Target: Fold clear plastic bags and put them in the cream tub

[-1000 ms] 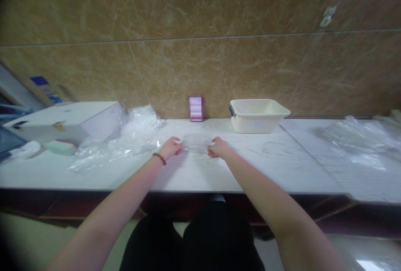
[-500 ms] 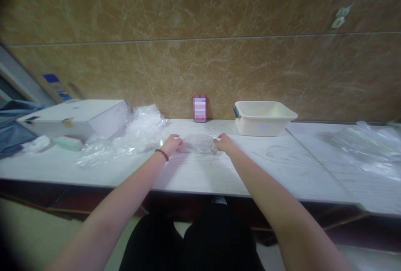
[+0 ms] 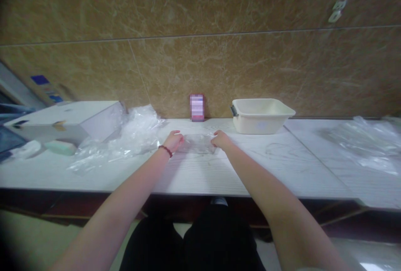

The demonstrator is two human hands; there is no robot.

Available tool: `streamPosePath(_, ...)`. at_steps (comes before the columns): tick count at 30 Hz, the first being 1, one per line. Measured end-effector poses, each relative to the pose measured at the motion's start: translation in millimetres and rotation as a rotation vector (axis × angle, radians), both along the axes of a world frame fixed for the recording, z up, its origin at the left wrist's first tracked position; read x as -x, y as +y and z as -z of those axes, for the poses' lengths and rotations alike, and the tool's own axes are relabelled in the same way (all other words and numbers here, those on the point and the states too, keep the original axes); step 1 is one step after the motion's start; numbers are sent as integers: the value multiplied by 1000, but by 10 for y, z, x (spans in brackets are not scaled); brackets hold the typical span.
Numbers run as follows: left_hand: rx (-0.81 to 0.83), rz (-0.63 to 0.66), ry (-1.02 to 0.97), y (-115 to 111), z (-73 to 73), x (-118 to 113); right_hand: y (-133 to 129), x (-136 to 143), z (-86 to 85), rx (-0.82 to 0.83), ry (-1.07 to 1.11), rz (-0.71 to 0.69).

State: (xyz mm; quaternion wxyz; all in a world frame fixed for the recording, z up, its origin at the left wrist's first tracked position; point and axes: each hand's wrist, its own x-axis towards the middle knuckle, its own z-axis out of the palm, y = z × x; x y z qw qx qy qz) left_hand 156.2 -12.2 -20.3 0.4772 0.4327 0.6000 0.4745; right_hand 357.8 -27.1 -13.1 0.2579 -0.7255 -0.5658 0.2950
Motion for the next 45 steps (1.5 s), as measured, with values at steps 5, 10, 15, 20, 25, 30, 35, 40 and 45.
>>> streamPosePath(5, -67, 42, 104, 69, 53, 22, 39, 7, 22, -37, -31, -42)
streamPosePath(10, -196, 107, 304, -44, -41, 97, 76, -2, 85, -62, -61, -65)
streamPosePath(15, -658, 590, 967, -397, -97, 29, 68, -42, 113, -29, -78, -11)
streamPosePath(20, -678, 774, 1320, -652, 54, -150, -136, -16, 65, -266, -314, -103)
streamPosePath(25, -615, 753, 1363, -711, 158, -230, -330, 277, 115, -355, -497, -349)
streamPosePath(30, -601, 728, 1338, -732, 194, -245, -245, 481, 219, -324, -645, -482)
streamPosePath(35, -502, 742, 1332, -754, 230, -217, -111, 396, 358, -327, -697, -599)
streamPosePath(40, -489, 726, 1372, -786, 218, -99, -86, 226, 410, -349, -707, -575)
streamPosePath(45, -524, 609, 1382, -637, 114, -135, -115, 148, 370, -303, -723, -553)
